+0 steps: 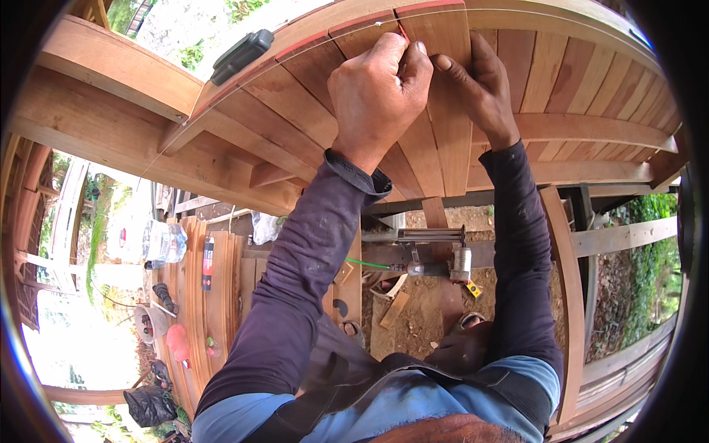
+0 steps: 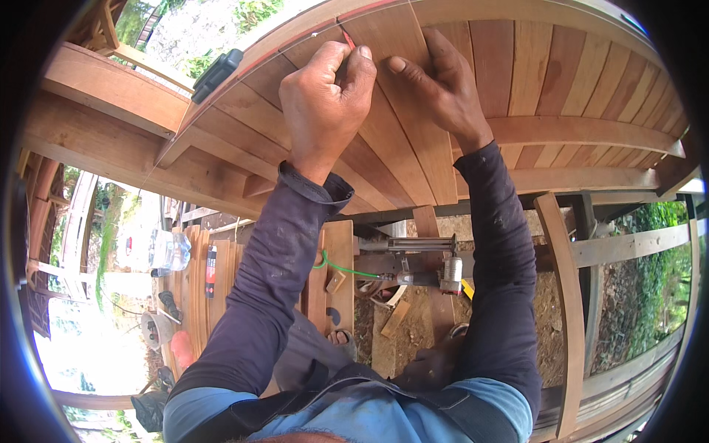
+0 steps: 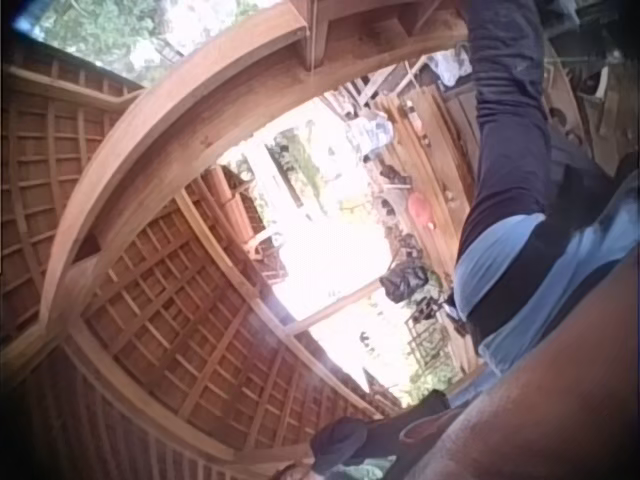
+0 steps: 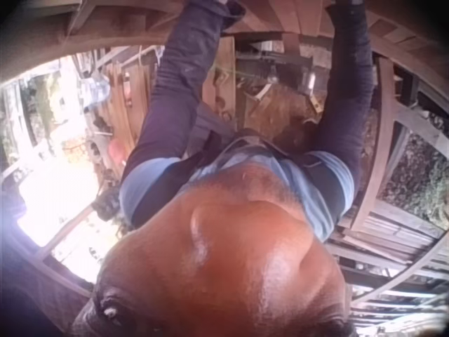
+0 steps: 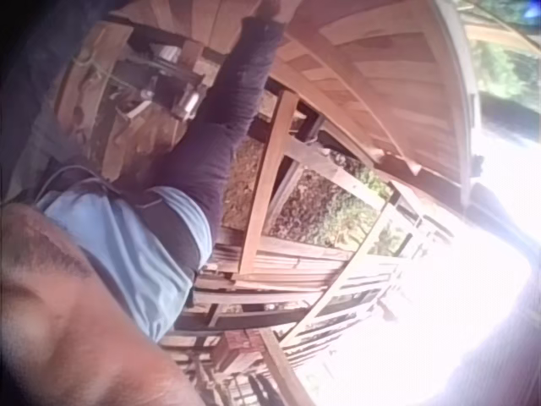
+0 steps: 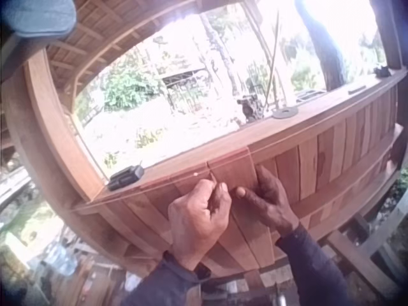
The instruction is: The person installs wooden planks onto a curved wooden structure, likely a deck or roof. They position each plank, use a red spacer to maintain gaps, and secure the wood with a pneumatic nail gun. The process involves repetitive placement and fastening of individual planks.
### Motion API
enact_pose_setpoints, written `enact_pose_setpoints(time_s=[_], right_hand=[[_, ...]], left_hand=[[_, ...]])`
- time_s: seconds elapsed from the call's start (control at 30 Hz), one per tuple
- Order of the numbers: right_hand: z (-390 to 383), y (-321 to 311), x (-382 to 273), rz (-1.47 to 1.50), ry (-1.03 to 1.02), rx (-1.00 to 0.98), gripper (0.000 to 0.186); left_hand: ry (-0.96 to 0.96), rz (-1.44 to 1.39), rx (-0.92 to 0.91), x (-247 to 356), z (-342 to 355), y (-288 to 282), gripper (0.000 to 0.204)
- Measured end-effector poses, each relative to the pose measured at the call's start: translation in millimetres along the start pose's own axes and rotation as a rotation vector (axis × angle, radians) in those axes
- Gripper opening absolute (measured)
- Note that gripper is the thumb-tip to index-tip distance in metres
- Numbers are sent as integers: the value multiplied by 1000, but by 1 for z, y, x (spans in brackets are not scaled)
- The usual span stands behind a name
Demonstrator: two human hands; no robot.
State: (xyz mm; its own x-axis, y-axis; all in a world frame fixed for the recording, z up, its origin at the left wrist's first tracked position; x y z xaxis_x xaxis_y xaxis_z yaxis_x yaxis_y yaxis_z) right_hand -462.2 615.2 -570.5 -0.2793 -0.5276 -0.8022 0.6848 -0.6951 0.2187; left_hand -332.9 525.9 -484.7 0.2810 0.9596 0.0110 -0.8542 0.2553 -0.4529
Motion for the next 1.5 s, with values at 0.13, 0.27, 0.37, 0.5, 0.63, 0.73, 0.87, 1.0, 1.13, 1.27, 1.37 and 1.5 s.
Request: enact_pose_setpoints(time_s=[0.13,0.27,0.37,0.5,0.63,0.73,0.87,1.0,1.13,1.27,1.37,1.5], right_hand=[[1,-2,-1,25,-3,15,39],[0,0,1,66,-7,-12,40],[-1,3,0,106,9,-21,41],[0,4,1,142,13,-52,42],[0,5,0,156,5,-46,40],[1,4,2,147,2,-51,40],[1,4,0,110,3,-50,40],[2,2,0,110,8,-52,39],[2,4,1,142,30,-49,40],[2,4,0,116,32,-58,40],[1,5,-1,123,17,-46,40],[1,3,1,139,40,-49,40]], left_hand=[[-60,12,-16,0,8,-1,26],[-99,46,-2,-1,7,-2,26],[-122,22,5,-2,5,-1,25],[-102,14,24,-2,5,0,24],[-90,14,36,-3,5,1,23],[-62,4,75,-2,6,2,30],[-54,10,65,-3,6,1,32],[-51,8,79,-2,7,1,30],[-84,8,63,-2,6,1,26],[-71,34,73,-3,8,-1,31],[-73,16,69,-2,8,0,32],[-95,-3,59,-2,7,0,24]])
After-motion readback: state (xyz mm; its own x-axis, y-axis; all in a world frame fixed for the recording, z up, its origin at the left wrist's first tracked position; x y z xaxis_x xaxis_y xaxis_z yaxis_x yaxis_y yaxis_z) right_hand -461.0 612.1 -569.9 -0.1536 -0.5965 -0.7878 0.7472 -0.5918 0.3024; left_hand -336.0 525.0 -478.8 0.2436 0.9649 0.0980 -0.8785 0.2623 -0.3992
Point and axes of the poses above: each hand's wrist, its own z-axis towards the middle knuckle, its own y-axis out of the palm, x = y × z, the point moved 7 cm from there along z, towards the middle knuckle, and after that the axes turned 11 degrees about y, right-handed, at the moved point
